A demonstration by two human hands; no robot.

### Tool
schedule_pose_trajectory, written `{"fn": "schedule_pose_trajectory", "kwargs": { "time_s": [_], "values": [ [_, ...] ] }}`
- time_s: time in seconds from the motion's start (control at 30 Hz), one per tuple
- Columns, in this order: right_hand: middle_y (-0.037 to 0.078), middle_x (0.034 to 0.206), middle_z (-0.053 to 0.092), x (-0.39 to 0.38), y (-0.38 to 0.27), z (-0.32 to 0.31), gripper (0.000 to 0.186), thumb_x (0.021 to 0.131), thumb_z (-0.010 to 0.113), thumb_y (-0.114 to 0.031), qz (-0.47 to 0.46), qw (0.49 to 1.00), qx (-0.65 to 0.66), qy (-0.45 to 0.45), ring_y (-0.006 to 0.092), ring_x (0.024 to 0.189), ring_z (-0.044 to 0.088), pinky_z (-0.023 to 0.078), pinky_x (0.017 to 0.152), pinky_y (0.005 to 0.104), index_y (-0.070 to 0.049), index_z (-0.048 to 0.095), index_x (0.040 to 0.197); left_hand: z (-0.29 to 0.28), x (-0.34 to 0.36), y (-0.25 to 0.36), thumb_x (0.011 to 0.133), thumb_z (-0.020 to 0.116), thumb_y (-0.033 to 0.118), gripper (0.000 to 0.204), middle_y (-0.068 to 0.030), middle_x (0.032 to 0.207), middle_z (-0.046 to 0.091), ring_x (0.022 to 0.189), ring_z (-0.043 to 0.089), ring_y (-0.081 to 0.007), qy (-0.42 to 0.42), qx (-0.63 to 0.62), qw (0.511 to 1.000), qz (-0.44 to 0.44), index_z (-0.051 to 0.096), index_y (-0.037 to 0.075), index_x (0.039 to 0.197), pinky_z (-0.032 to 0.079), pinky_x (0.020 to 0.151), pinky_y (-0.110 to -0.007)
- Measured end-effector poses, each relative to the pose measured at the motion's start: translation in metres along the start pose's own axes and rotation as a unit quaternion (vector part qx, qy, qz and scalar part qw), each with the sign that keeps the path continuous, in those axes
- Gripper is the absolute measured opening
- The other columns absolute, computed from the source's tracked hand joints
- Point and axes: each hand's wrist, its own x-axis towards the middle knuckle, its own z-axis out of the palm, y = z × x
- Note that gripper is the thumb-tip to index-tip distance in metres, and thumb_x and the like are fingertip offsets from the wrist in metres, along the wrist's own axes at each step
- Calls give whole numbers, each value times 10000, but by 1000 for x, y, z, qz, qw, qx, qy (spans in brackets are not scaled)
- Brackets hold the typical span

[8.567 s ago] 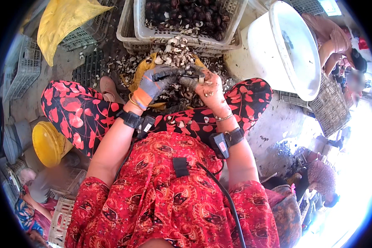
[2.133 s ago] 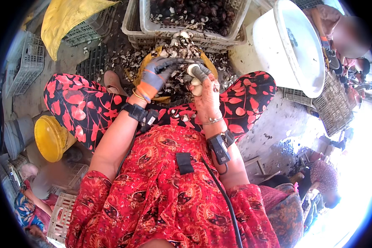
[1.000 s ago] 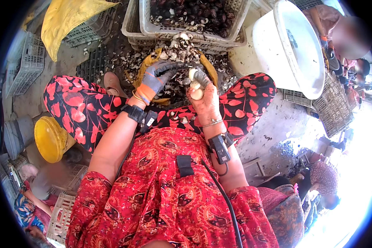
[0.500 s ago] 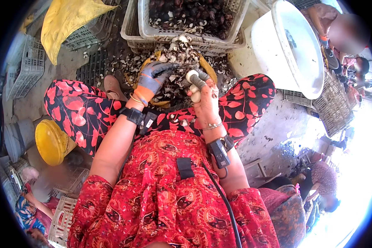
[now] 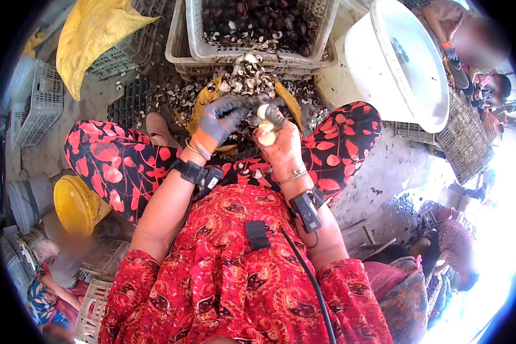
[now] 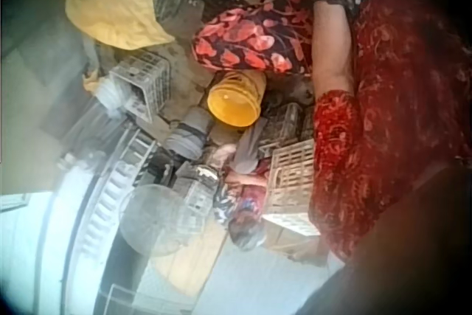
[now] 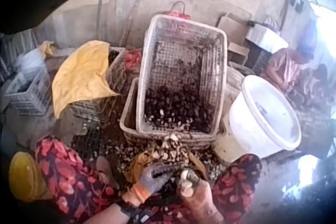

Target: The person peels water chestnuts using a knife and places them in a yellow bucket.

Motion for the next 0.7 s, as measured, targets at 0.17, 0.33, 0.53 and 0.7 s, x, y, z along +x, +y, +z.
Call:
{"fn": "schedule_pose_trajectory", "kwargs": {
  "time_s": [0.17,0.33,0.53,0.7],
  "values": [
    [139,967,613,-7,0,14,279,863,464,-171,-30,991,114,65,276,871,599,539,751,425,-8,566,1065,-16,8,-30,837,621,61,187,-8,907,659,777,564,-55,115,-120,970,-179,667,34,1016,463,689,-189],
    [169,1090,573,-14,7,33,307,838,503,-164,-20,985,161,52,340,1076,510,329,1008,581,-6,553,1096,-10,5,-29,837,618,60,209,2,931,653,776,550,-57,108,-59,982,-140,663,35,1039,455,687,-192],
    [194,1081,571,-20,9,33,289,886,447,-168,43,982,175,55,364,1106,491,262,1026,622,28,532,1082,-19,7,-27,838,604,29,267,-45,1023,639,880,578,-90,144,-132,969,-149,614,-18,1101,454,811,-205],
    [123,903,628,-12,11,-1,172,893,432,-114,127,975,96,153,288,923,601,512,836,430,-18,573,910,-16,7,-45,829,626,60,230,-19,965,650,822,570,-79,169,-153,964,-139,640,-13,1046,454,755,-203]
  ]
}}
